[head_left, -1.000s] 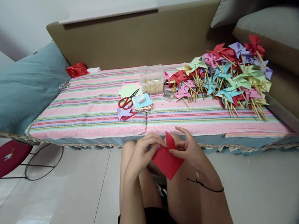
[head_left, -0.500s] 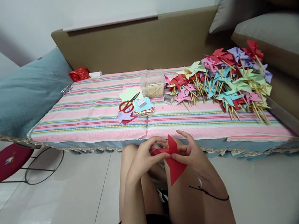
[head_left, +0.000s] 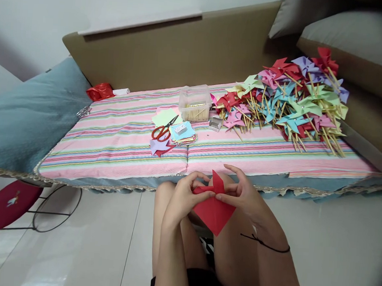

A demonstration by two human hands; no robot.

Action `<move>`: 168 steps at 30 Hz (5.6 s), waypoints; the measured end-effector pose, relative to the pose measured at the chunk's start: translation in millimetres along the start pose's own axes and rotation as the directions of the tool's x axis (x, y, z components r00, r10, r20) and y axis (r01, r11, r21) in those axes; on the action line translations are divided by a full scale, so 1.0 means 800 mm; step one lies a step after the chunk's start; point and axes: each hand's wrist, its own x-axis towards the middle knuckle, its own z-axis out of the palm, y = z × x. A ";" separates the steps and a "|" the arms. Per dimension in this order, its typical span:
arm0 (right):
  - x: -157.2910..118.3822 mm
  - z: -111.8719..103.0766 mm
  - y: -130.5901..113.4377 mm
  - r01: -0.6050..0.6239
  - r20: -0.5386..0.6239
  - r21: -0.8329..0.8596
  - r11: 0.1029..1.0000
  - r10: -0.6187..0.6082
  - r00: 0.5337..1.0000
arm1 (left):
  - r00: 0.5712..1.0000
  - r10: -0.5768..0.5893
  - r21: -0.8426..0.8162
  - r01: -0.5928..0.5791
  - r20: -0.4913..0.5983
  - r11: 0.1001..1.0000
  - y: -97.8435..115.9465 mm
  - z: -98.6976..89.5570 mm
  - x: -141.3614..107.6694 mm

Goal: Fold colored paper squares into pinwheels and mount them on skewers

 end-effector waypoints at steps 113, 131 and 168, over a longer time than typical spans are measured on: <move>0.019 0.020 0.000 0.258 -0.526 0.212 0.942 -0.112 0.843 | 0.971 0.238 -0.194 -0.239 -0.028 0.951 -0.005 0.018 0.009; 0.013 0.027 -0.002 0.253 -0.435 0.217 0.943 -0.138 0.890 | 0.979 -0.052 -0.537 -0.062 -0.196 0.841 -0.012 0.036 0.016; 0.010 0.024 -0.001 0.209 -0.300 0.161 0.965 -0.154 0.942 | 0.944 -0.205 -0.604 0.007 -0.259 0.797 -0.019 0.043 0.017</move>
